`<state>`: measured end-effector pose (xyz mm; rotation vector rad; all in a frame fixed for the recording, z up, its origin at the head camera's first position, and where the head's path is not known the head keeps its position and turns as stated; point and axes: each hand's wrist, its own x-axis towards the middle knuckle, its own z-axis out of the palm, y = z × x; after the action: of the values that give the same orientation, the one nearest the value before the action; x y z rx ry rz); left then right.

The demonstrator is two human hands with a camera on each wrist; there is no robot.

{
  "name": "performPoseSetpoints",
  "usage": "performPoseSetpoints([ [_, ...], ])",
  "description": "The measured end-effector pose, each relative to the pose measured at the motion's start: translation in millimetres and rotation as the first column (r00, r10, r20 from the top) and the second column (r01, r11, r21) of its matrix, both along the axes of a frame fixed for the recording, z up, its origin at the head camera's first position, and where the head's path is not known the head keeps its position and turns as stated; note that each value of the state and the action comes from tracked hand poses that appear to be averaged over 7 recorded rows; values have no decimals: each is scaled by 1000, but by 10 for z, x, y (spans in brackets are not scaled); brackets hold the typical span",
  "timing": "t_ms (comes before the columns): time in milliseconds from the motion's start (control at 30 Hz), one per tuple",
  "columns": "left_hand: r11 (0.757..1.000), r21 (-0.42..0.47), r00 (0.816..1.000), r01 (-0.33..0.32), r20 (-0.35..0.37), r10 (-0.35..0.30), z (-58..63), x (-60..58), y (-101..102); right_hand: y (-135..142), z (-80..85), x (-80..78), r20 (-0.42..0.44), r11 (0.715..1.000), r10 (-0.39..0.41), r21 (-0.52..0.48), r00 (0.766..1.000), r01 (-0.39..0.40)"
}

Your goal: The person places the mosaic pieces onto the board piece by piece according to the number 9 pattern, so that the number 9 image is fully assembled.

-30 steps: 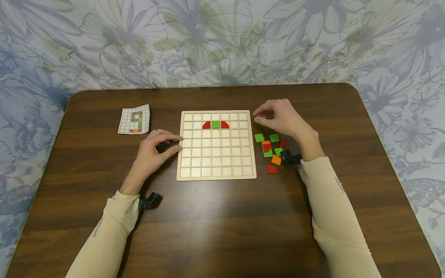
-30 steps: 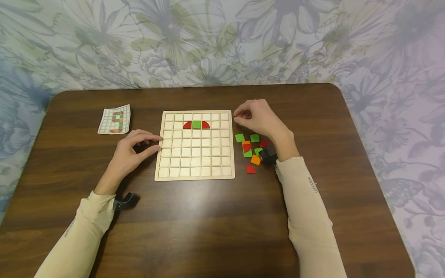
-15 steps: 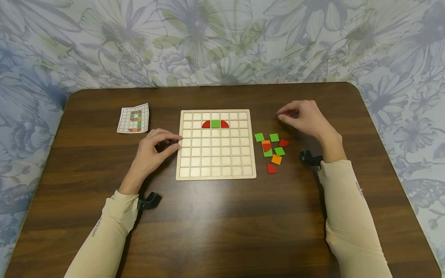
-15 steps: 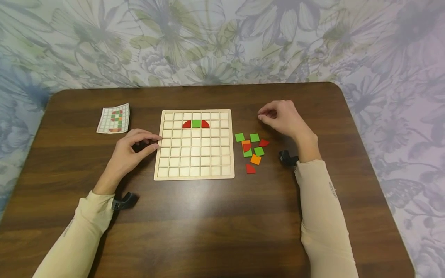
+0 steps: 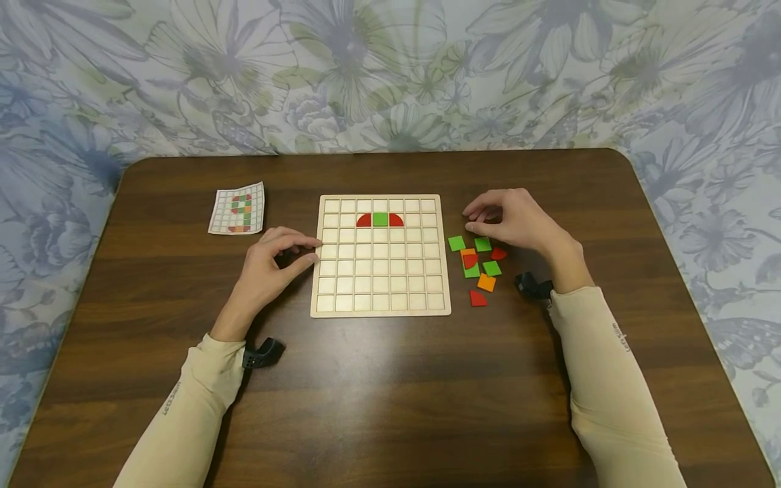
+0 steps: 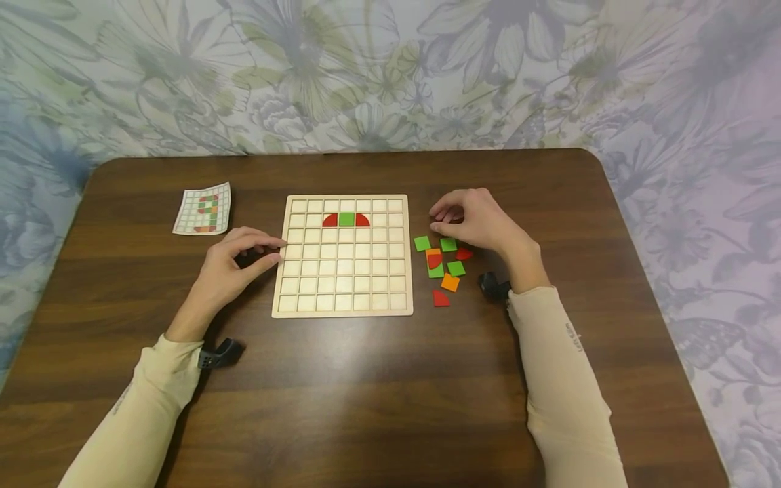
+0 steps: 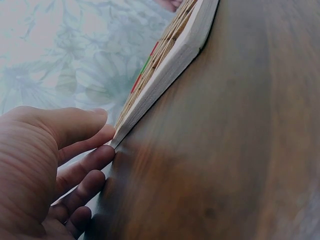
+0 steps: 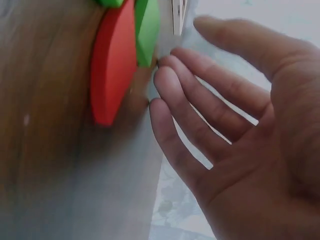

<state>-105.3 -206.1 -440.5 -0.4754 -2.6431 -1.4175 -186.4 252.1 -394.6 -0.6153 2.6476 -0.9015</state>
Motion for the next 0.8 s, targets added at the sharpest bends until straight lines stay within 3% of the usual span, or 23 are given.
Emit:
performPoseSetpoints([
  [400, 1000, 1, 1000, 1, -6, -1, 26, -4, 9, -184, 70, 62, 67, 992, 116, 45, 991, -119],
  [800, 1000, -3, 1000, 3, -6, -3, 2, -7, 4, -268, 35, 98, 44, 989, 121, 81, 992, -124],
])
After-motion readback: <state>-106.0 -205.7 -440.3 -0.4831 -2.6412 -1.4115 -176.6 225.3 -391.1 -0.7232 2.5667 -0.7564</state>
